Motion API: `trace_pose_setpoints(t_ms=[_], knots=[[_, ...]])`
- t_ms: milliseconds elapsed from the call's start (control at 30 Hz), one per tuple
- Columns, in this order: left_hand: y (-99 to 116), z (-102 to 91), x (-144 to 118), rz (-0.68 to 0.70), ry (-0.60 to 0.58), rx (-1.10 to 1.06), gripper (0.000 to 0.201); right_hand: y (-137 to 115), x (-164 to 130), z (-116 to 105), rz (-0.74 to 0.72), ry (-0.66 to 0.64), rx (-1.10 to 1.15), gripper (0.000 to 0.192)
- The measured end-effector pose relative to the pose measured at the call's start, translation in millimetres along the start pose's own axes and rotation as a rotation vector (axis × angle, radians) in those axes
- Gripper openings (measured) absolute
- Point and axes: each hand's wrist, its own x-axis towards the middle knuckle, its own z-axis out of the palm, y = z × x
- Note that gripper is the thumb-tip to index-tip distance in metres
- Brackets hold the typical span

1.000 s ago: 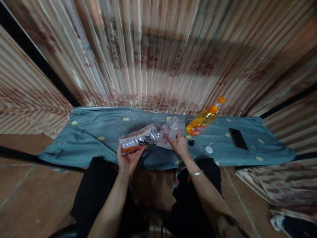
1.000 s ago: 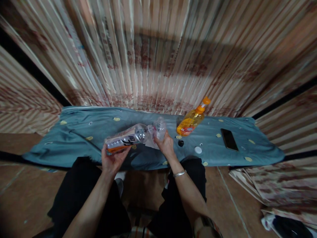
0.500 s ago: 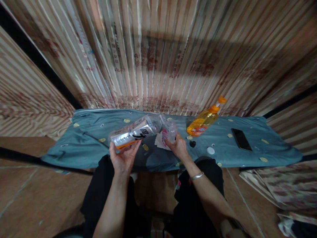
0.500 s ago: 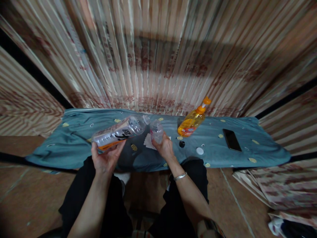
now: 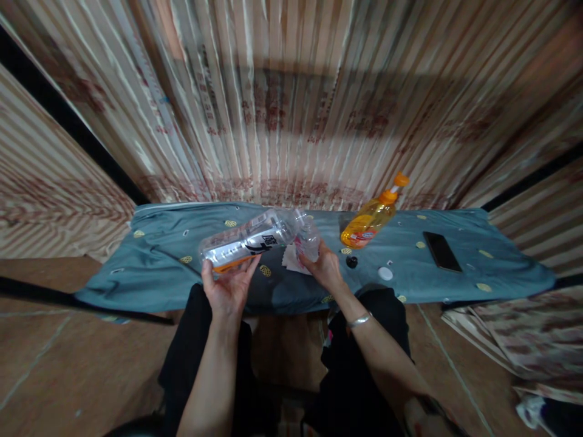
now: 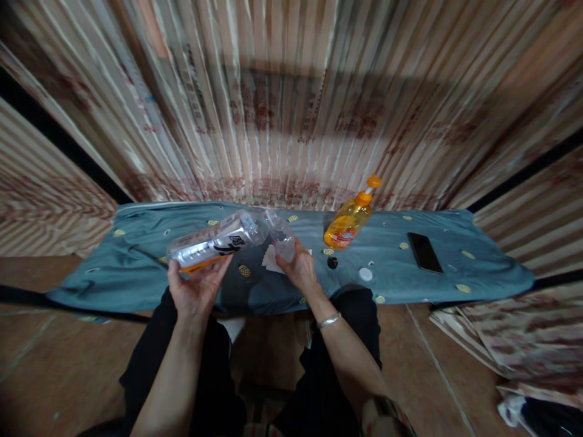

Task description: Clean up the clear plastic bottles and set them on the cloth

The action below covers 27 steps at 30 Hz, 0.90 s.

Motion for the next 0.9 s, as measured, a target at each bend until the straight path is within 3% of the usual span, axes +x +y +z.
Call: trace_pose_setpoints(t_ms=[567, 900], knots=[[12.7, 5.0, -7.7, 0.207, -0.118, 0.208, 0.057, 2.7, -1.4, -1.6, -0.024, -0.001, 0.004, 0.058], [17.2, 7.0, -3.8, 0.277, -0.118, 0.291, 0.058, -0.2, -2.8, -2.7, -0.002, -0.041, 0.044, 0.057]])
